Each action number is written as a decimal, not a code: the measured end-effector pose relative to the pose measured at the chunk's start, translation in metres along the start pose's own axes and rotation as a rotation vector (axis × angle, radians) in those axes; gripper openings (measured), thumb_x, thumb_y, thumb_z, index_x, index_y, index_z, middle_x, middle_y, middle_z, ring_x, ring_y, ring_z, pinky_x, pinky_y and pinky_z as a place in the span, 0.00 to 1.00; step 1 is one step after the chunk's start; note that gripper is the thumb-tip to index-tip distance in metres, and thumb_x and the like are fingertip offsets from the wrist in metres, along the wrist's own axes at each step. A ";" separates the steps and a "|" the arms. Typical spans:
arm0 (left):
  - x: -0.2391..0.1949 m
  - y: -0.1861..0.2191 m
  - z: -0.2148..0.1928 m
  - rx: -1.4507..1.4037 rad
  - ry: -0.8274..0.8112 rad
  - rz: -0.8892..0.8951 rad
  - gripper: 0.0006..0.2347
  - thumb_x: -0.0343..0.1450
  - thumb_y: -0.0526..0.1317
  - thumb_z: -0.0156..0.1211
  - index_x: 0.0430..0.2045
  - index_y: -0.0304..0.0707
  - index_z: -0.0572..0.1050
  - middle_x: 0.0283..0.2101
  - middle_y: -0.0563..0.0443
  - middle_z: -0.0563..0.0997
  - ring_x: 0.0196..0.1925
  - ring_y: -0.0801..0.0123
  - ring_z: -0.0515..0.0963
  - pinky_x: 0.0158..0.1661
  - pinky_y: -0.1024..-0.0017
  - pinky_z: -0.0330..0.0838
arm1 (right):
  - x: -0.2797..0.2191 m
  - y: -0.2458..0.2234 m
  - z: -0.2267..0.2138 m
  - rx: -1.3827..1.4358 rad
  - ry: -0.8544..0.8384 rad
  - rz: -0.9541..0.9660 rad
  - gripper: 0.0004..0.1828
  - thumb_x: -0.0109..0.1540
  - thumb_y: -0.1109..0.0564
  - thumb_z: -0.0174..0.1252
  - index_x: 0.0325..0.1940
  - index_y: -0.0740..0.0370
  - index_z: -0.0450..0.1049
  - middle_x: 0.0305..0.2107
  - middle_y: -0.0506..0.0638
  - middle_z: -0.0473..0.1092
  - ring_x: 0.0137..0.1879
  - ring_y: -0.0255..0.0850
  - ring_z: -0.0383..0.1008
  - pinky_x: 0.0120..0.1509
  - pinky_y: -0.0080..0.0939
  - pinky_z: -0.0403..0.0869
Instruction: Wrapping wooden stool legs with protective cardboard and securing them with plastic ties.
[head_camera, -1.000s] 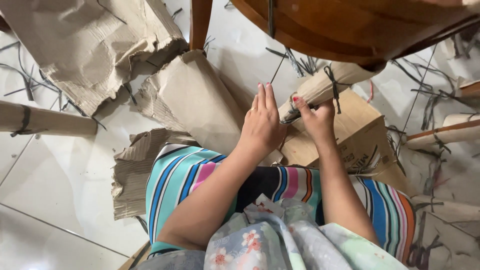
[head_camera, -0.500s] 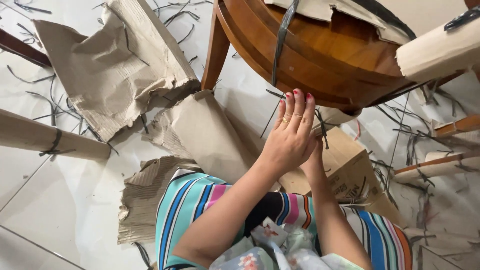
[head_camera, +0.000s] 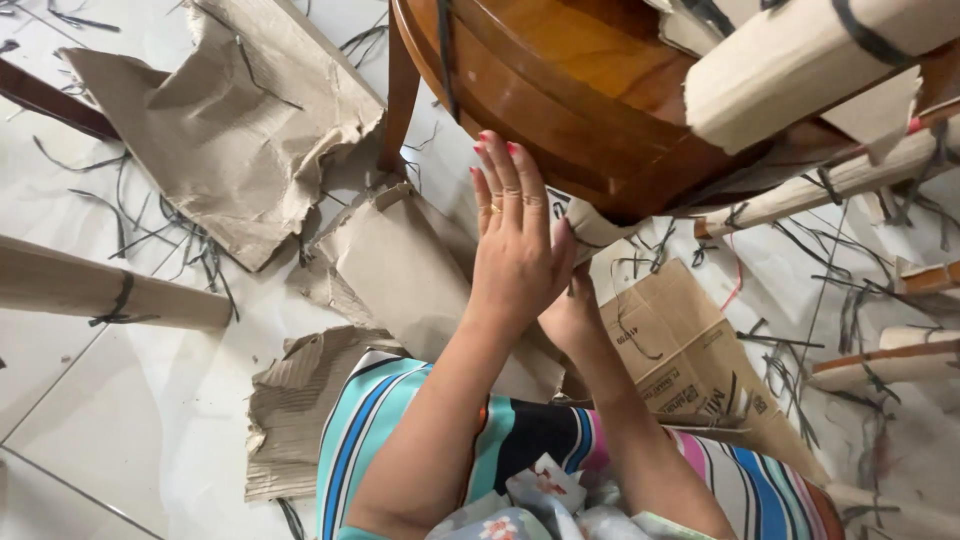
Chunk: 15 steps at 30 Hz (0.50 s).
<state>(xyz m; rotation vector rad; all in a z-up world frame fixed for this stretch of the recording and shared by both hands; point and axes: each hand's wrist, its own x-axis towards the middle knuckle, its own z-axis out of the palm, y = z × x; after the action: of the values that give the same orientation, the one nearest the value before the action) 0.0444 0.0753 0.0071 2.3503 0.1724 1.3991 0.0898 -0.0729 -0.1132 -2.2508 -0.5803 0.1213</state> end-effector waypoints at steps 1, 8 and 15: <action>0.004 -0.007 -0.006 0.011 0.006 0.000 0.30 0.75 0.42 0.46 0.69 0.12 0.54 0.73 0.11 0.49 0.77 0.29 0.51 0.74 0.46 0.47 | 0.003 -0.014 0.003 -0.003 -0.018 -0.006 0.42 0.62 0.54 0.66 0.75 0.62 0.51 0.64 0.64 0.63 0.65 0.63 0.70 0.65 0.65 0.73; 0.020 -0.027 -0.041 -0.190 -0.022 -0.190 0.42 0.61 0.28 0.50 0.73 0.15 0.40 0.77 0.18 0.37 0.82 0.36 0.40 0.78 0.49 0.38 | 0.009 -0.088 0.028 -0.038 -0.164 -0.036 0.45 0.62 0.52 0.65 0.76 0.60 0.49 0.67 0.62 0.61 0.65 0.63 0.70 0.66 0.64 0.73; 0.015 0.031 -0.053 -0.434 0.291 0.020 0.28 0.68 0.26 0.51 0.68 0.22 0.59 0.74 0.16 0.48 0.79 0.28 0.44 0.77 0.38 0.37 | -0.007 -0.109 0.027 -0.081 -0.240 0.011 0.47 0.61 0.50 0.64 0.78 0.58 0.47 0.69 0.61 0.60 0.66 0.63 0.70 0.67 0.64 0.73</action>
<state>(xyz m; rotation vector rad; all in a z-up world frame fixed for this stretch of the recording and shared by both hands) 0.0030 0.0659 0.0534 1.7997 -0.0706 1.5982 0.0359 0.0055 -0.0529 -2.3353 -0.7104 0.3831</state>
